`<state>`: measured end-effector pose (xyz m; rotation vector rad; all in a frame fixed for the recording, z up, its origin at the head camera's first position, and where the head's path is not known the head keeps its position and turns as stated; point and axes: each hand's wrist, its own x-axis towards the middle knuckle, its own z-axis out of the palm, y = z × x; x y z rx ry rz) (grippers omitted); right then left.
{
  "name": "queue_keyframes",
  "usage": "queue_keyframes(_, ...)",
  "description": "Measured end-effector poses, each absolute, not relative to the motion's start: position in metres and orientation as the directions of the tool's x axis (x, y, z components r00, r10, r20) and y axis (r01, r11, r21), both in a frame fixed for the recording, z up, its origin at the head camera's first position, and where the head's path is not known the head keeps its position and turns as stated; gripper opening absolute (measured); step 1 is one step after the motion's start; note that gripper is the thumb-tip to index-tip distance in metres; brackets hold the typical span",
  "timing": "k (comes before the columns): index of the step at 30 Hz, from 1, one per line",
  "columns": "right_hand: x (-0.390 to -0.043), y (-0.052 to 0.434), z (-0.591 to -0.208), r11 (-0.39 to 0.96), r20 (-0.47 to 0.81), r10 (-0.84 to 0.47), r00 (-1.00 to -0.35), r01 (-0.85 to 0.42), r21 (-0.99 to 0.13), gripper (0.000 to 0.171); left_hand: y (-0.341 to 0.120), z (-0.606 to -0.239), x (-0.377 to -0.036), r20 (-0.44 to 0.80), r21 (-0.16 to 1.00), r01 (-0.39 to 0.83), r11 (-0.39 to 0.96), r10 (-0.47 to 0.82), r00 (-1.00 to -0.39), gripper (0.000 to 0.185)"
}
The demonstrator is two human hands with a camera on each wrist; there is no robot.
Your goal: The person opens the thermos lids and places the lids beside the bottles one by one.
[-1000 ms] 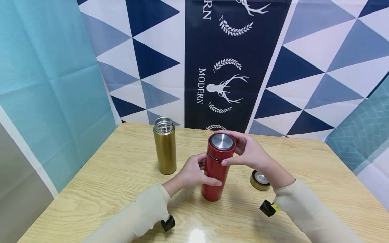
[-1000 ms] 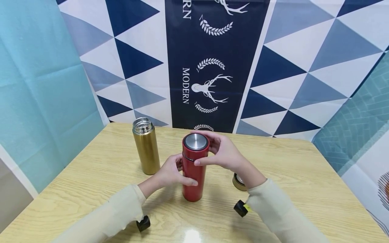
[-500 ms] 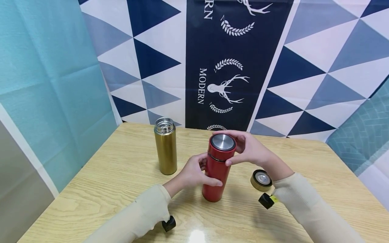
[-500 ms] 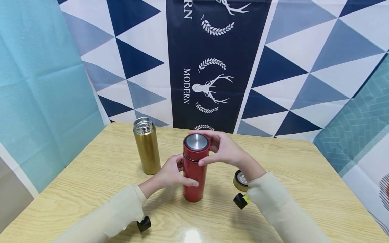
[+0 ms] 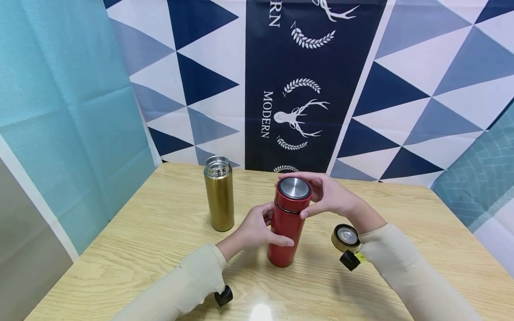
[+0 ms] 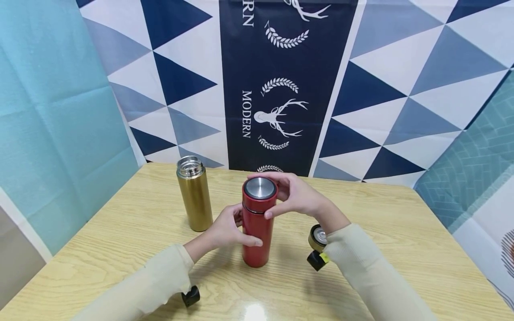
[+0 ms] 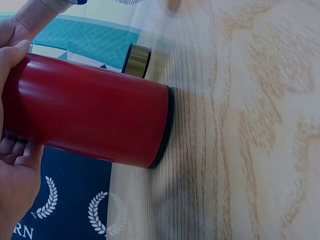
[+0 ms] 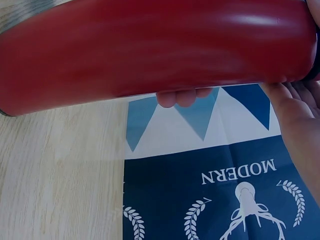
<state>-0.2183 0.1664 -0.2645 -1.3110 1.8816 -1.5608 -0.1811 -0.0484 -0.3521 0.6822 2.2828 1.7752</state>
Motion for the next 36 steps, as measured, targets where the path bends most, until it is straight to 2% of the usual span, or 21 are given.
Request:
queue_keyframes(6, -0.215, 0.166, -0.263, -0.035, 0.241, -0.826, -0.51, -0.38, -0.924, 0.082, -0.049, -0.351, -0.182, 0.116, 0.95, 0.228, 0.213, 0.437, -0.892, 0.062)
queue_keyframes(12, -0.208, 0.166, -0.269, -0.067, 0.29, -0.797, -0.529, -0.4, -0.914, 0.091, -0.049, -0.351, -0.181, 0.109, 0.951, 0.222, 0.215, 0.439, -0.892, 0.062)
queue_keyframes(15, -0.197, 0.163, -0.272, -0.027, 0.323, -0.722, -0.612, -0.441, -0.897, 0.091, -0.049, -0.353, -0.18, 0.111, 0.952, 0.223, 0.211, 0.44, -0.891, 0.062)
queue_keyframes(20, -0.174, 0.153, -0.274, 0.13, 0.345, -0.511, -0.787, -0.468, -0.874, 0.087, -0.049, -0.354, -0.179, 0.111, 0.955, 0.218, 0.2, 0.441, -0.891, 0.062)
queue_keyframes(23, -0.162, 0.147, -0.274, 0.195, 0.342, -0.403, -0.849, -0.444, -0.874, 0.085, -0.049, -0.352, -0.179, 0.118, 0.954, 0.226, 0.198, 0.443, -0.889, 0.062)
queue_keyframes(27, -0.153, 0.142, -0.273, 0.231, 0.337, -0.319, -0.886, -0.418, -0.879, 0.081, -0.049, -0.35, -0.18, 0.135, 0.951, 0.242, 0.192, 0.446, -0.885, 0.063)
queue_keyframes(36, -0.149, 0.14, -0.274, 0.231, 0.322, -0.279, -0.905, -0.388, -0.892, 0.074, -0.048, -0.352, -0.18, 0.118, 0.954, 0.225, 0.197, 0.446, -0.887, 0.063)
